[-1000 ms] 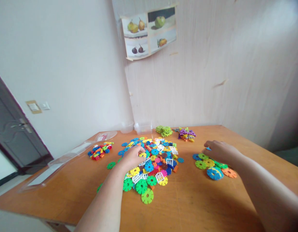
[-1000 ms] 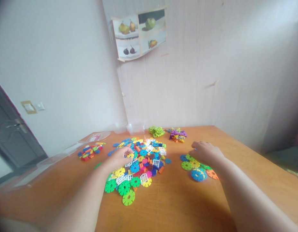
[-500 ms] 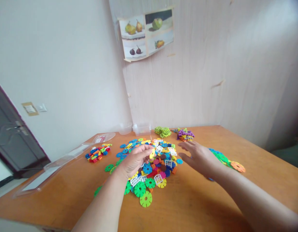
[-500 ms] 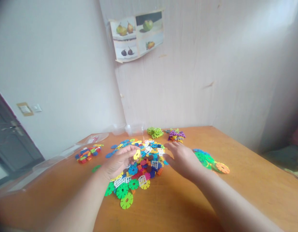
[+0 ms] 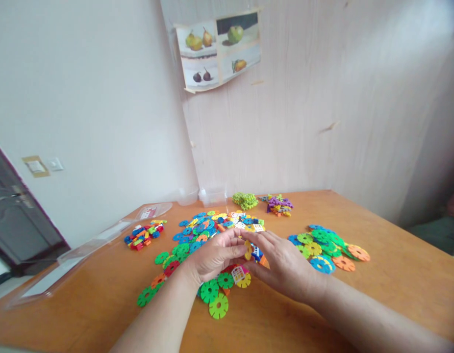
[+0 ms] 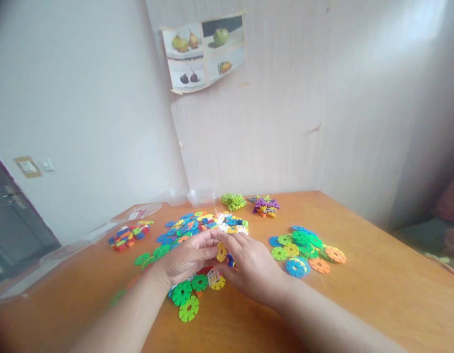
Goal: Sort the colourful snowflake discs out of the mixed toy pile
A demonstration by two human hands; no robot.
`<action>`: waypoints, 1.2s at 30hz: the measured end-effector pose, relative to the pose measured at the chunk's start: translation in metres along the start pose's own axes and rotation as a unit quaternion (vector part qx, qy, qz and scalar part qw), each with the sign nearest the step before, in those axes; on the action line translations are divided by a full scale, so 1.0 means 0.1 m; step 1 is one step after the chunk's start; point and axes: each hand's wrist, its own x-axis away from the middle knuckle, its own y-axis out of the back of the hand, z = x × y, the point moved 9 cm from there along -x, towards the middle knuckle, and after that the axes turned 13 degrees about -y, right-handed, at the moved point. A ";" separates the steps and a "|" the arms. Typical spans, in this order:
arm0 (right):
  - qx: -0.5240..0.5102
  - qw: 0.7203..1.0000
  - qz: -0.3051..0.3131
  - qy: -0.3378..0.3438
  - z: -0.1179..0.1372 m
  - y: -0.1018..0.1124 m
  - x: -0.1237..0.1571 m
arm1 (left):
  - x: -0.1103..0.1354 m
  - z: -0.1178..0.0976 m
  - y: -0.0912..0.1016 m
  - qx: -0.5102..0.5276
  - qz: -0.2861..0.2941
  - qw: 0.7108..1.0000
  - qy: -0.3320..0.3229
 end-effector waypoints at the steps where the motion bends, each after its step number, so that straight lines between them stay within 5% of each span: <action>1: 0.002 1.000 0.002 0.002 0.02 0.00 0.00 | 0.00 0.02 -0.02 0.000 0.005 1.000 0.005; 9: 0.067 0.996 -0.012 -0.058 -0.26 0.04 -0.05 | 0.01 -0.01 0.01 -0.043 0.010 0.999 0.008; 14: 0.160 0.972 0.024 -0.171 -0.87 0.17 -0.12 | 0.03 -0.30 0.51 -0.145 -0.130 0.979 -0.058; 18: 0.213 0.939 0.080 -0.260 -1.32 0.25 -0.11 | 0.17 -0.55 0.99 -0.252 -0.271 0.924 -0.099; 22: 0.249 0.915 0.102 -0.300 -1.59 0.32 -0.07 | 0.28 -0.66 1.26 -0.355 -0.335 0.869 -0.086; 32: 0.270 0.903 0.135 -0.305 -1.97 0.31 0.02 | 0.42 -0.52 1.50 -0.564 -0.275 0.776 0.055; 36: 0.279 0.903 0.136 -0.297 -2.07 0.28 0.03 | 0.45 -0.50 1.57 -0.591 -0.241 0.767 0.057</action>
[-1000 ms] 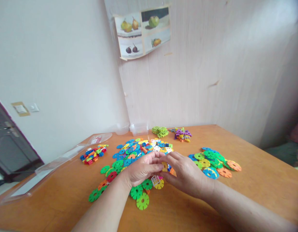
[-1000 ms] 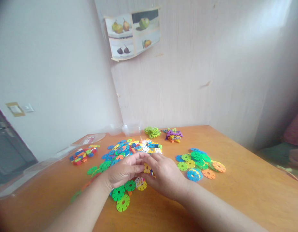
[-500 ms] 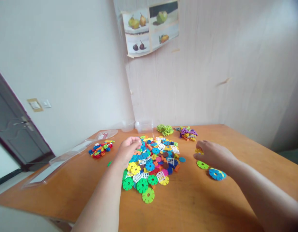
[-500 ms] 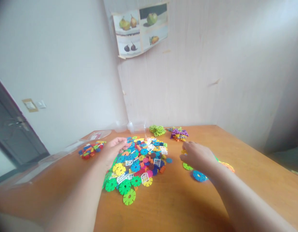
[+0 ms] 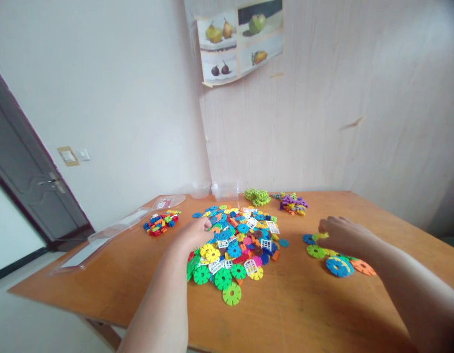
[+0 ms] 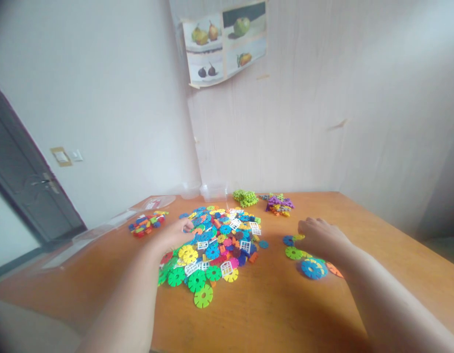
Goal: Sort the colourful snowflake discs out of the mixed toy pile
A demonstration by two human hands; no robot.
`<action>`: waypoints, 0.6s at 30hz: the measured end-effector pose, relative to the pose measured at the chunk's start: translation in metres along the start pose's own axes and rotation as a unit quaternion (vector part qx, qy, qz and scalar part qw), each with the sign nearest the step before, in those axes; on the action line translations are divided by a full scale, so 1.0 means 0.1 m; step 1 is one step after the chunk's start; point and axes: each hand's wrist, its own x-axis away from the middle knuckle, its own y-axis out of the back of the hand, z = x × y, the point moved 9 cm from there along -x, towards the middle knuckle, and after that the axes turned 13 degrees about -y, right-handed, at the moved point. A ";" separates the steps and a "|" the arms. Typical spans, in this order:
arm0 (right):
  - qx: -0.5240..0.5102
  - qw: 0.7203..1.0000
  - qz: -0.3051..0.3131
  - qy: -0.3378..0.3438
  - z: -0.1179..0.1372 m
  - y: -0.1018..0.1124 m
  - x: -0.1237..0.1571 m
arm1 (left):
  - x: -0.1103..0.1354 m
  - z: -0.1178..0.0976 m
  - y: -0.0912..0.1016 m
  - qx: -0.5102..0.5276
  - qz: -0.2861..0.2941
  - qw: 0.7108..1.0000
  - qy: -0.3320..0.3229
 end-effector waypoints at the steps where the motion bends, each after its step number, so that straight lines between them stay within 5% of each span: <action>1: 0.005 1.000 0.003 -0.001 -0.01 -0.01 -0.01 | 0.00 0.02 -0.01 -0.001 0.007 1.000 -0.001; 11: 0.019 0.999 0.038 -0.016 -0.11 -0.08 -0.04 | 0.00 0.09 -0.08 -0.036 0.040 0.998 0.014; 18: -0.014 1.000 -0.010 -0.011 -0.05 0.01 0.00 | 0.00 -0.01 -0.01 -0.085 0.029 0.996 0.005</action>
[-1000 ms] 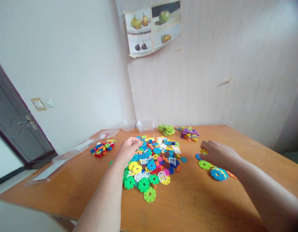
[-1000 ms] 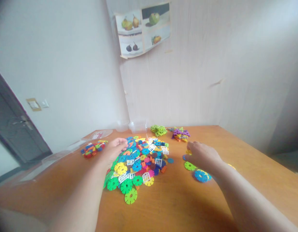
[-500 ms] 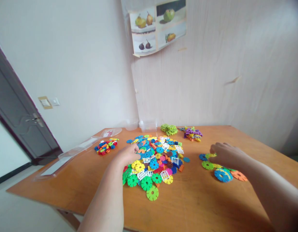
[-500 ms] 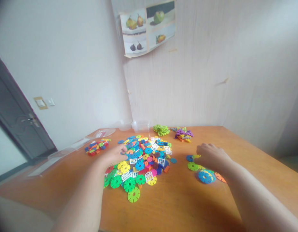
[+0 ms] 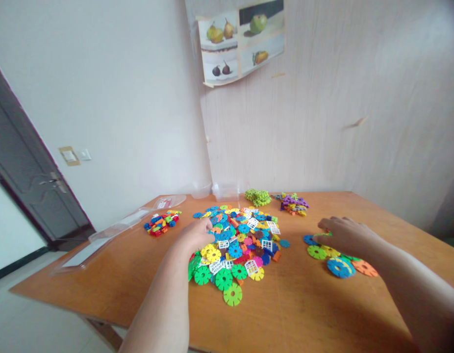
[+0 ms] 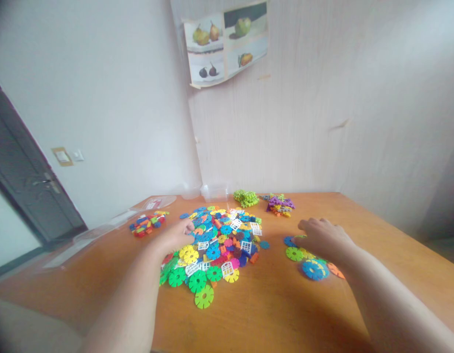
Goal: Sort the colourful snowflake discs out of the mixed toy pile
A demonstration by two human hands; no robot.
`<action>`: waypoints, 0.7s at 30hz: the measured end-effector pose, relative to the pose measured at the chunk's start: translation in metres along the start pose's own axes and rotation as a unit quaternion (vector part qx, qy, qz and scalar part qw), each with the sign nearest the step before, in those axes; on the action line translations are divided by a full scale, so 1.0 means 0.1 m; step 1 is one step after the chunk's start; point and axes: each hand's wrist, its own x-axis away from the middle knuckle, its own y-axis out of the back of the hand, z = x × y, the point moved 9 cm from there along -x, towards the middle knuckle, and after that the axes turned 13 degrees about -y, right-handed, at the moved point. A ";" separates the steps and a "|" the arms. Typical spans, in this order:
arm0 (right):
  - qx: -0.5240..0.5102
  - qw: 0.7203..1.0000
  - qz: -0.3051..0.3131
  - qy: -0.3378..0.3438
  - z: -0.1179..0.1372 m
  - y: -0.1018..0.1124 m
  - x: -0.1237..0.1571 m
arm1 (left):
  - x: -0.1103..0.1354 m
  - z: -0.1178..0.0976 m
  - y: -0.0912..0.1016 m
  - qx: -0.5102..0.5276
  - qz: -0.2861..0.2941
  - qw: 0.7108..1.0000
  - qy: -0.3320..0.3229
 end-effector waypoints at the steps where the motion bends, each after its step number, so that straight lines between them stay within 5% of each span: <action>1: -0.002 1.000 -0.005 0.001 0.01 0.02 0.01 | 0.00 -0.02 0.02 -0.001 -0.006 1.000 -0.002; 6: -0.013 0.999 -0.028 0.011 0.12 0.11 0.05 | 0.01 -0.19 0.15 0.136 -0.077 0.988 0.004; 9: -0.039 0.997 -0.053 0.040 0.29 0.17 0.11 | 0.04 -0.34 0.14 0.303 -0.096 0.948 0.011; 15: -0.143 0.970 -0.103 0.166 0.96 0.43 0.57 | 0.06 -0.73 -0.11 0.583 -0.010 0.812 -0.018; 21: -0.221 0.935 -0.084 0.265 1.48 0.54 1.07 | 0.14 -1.05 -0.35 0.646 0.087 0.757 -0.049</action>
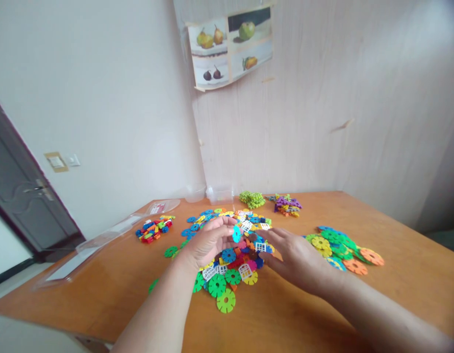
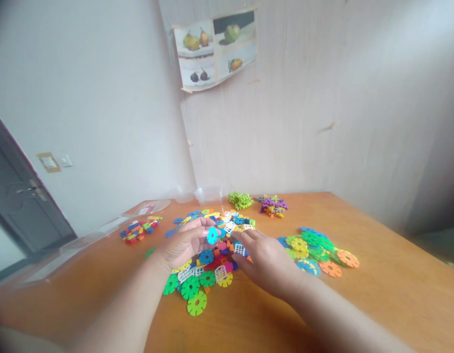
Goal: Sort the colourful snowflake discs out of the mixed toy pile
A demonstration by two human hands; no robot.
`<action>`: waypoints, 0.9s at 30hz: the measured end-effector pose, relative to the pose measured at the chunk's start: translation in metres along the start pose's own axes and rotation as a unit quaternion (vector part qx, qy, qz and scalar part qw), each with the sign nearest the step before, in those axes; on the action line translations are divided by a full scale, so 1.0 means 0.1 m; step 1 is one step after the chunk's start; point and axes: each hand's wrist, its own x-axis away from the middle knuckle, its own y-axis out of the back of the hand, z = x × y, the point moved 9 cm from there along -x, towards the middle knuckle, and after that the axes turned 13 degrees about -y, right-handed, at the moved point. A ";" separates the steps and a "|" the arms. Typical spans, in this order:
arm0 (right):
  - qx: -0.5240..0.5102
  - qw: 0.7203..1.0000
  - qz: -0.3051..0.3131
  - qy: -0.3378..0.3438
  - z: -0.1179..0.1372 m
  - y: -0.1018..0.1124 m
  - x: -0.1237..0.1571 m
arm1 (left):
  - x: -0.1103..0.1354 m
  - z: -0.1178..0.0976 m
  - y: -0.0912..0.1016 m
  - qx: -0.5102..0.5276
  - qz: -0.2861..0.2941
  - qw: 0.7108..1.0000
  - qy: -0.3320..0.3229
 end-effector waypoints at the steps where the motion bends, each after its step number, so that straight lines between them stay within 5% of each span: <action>1: -0.008 1.000 -0.001 0.006 0.04 -0.02 0.02 | 0.01 0.03 -0.07 0.006 0.014 1.000 0.005; 9: -0.039 0.998 -0.032 0.038 0.10 -0.04 0.05 | 0.09 0.21 -0.53 0.030 0.105 0.993 0.040; 18: -0.052 0.998 -0.034 0.032 0.14 0.00 0.05 | 0.10 0.30 -0.59 0.041 0.115 0.991 0.055; 22: -0.021 0.999 -0.050 0.004 0.00 0.07 0.01 | 0.07 0.23 -0.51 0.031 0.091 0.995 0.037; 27: 0.031 0.993 -0.051 -0.107 -0.53 0.18 -0.12 | -0.05 0.03 -0.03 -0.013 -0.049 0.998 -0.034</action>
